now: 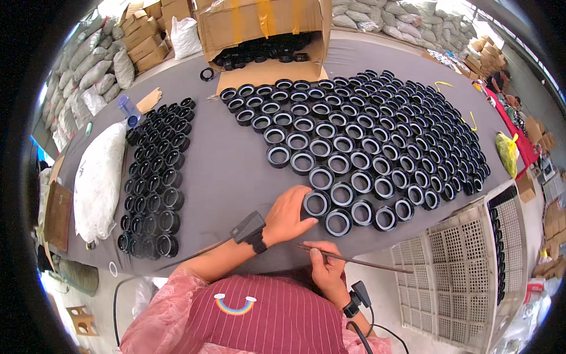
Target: The person is inspecting and sorting black plastic ring-shaped components at a production table.
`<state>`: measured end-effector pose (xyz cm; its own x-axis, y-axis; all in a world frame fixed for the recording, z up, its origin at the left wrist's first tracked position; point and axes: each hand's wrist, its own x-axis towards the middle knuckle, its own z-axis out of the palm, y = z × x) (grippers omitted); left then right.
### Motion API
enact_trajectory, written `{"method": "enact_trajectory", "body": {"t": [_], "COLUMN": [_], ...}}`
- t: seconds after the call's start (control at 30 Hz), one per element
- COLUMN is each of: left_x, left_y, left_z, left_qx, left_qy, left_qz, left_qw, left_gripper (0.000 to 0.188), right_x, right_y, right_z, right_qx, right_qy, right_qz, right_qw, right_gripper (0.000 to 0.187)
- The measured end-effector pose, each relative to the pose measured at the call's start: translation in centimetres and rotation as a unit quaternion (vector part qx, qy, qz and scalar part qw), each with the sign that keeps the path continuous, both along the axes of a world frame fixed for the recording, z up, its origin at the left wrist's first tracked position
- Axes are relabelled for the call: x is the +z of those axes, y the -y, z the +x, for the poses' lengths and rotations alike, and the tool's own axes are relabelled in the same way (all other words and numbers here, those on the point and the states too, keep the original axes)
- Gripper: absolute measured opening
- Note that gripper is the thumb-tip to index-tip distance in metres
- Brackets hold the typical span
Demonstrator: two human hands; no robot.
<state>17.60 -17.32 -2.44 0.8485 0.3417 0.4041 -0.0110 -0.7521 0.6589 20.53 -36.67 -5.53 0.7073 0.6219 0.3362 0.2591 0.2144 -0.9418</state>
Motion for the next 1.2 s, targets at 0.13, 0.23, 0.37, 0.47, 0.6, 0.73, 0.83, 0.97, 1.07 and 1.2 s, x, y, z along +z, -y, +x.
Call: {"method": "enact_trajectory", "body": {"t": [0.13, 0.23, 0.37, 0.47, 0.6, 0.73, 0.83, 0.97, 1.07, 1.2], "left_x": [-1.2, -0.5, 0.2, 0.5, -0.2, -0.5, -1.4, -1.4, -0.6, -0.5], "left_y": [-0.2, -0.5, -1.0, -1.1, -1.0, -1.4, -2.0, -2.0, -1.9, -1.9], "left_z": [0.9, -1.2, -7.8, -13.1, -17.3, -19.0, -19.5, -19.3, -19.0, -18.7], "left_qx": [0.003, 0.005, -0.019, -0.023, -0.022, -0.005, -0.048, -0.065, -0.074, -0.081], "left_qy": [-0.016, -0.043, -0.068, -0.075, -0.059, -0.026, -0.031, -0.034, -0.052, -0.057], "left_qz": [-0.014, -0.013, 0.002, -0.015, -0.029, -0.048, -0.004, 0.008, 0.024, 0.032], "left_qw": [1.000, 0.999, 0.998, 0.997, 0.998, 0.998, 0.998, 0.997, 0.996, 0.995], "left_gripper": [0.074, 0.075, 0.076, 0.077, 0.071, 0.057, 0.040, 0.027, 0.025, 0.024], "right_x": [0.5, 1.0, 1.8, 2.6, 2.0, 1.3, 1.5, 2.3, 3.1, 4.3], "right_y": [0.3, -0.2, -1.6, -3.6, -6.1, -7.0, -7.0, -7.1, -6.9, -6.6], "right_z": [-0.9, -0.7, 0.0, -1.1, -3.0, -3.9, -4.0, -4.1, -3.7, -2.9], "right_qx": [-0.024, -0.028, 0.004, 0.063, 0.170, 0.216, 0.211, 0.225, 0.241, 0.229], "right_qy": [-0.069, -0.058, 0.027, 0.030, 0.122, 0.159, 0.149, 0.187, 0.203, 0.221], "right_qz": [0.021, 0.017, 0.035, 0.027, 0.010, -0.010, -0.024, -0.033, -0.055, -0.084], "right_qw": [0.997, 0.998, 0.999, 0.997, 0.978, 0.963, 0.966, 0.956, 0.948, 0.944], "right_gripper": [0.011, 0.012, 0.013, 0.014, 0.009, 0.006, 0.005, 0.003, 0.004, 0.007]}}
